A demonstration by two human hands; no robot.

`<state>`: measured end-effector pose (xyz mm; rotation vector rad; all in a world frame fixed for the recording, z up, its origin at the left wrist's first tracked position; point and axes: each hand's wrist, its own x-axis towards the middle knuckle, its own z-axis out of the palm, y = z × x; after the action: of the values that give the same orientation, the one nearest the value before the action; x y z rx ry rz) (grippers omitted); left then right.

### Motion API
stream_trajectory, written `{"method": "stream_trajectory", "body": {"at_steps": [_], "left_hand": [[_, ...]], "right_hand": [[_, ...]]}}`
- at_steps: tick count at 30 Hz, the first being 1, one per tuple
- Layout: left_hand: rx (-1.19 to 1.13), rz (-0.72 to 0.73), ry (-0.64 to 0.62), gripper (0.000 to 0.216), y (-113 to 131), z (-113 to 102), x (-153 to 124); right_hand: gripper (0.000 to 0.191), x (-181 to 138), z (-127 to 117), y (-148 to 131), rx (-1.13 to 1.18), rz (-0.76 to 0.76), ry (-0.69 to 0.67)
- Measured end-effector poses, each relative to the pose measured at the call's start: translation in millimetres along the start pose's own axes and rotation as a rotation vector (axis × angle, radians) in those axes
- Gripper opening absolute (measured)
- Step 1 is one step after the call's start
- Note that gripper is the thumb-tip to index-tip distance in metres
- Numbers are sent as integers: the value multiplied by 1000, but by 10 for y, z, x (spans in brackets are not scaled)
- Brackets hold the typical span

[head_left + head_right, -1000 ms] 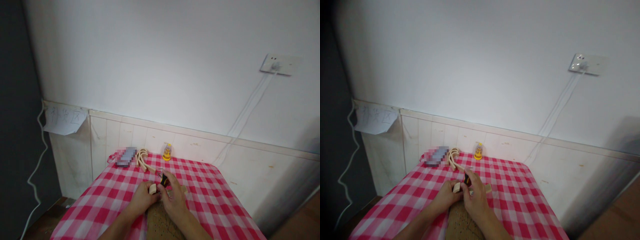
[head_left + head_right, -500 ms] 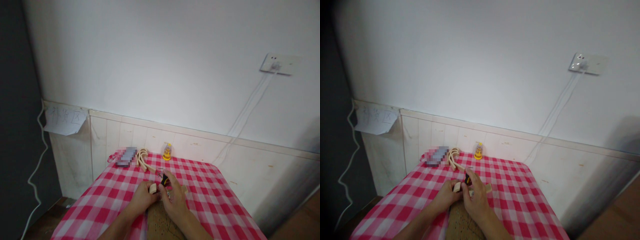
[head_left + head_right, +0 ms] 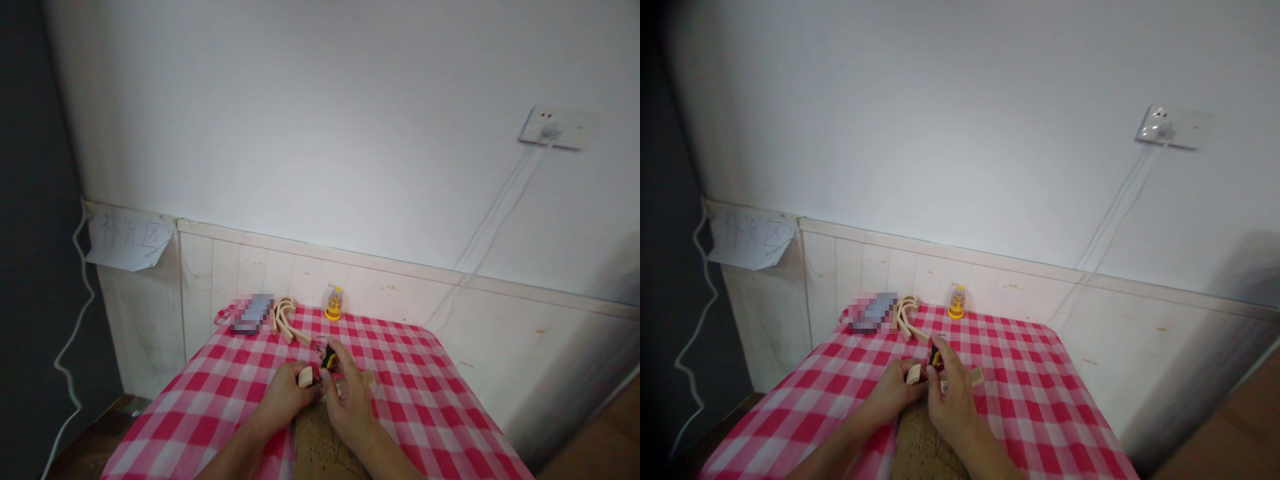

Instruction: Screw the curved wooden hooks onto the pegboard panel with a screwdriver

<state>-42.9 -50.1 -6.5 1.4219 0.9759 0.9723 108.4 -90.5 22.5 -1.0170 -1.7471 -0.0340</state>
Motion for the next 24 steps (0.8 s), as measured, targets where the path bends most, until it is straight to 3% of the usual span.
{"method": "stream_trajectory", "body": {"at_steps": [12, 24], "left_hand": [[16, 9, -8, 27, -29, -1, 16], [-10, -12, -15, 33, 8, 11, -2]], "right_hand": [[49, 12, 18, -3, -13, 53, 16], [47, 35, 31, -11, 15, -33, 38]]}}
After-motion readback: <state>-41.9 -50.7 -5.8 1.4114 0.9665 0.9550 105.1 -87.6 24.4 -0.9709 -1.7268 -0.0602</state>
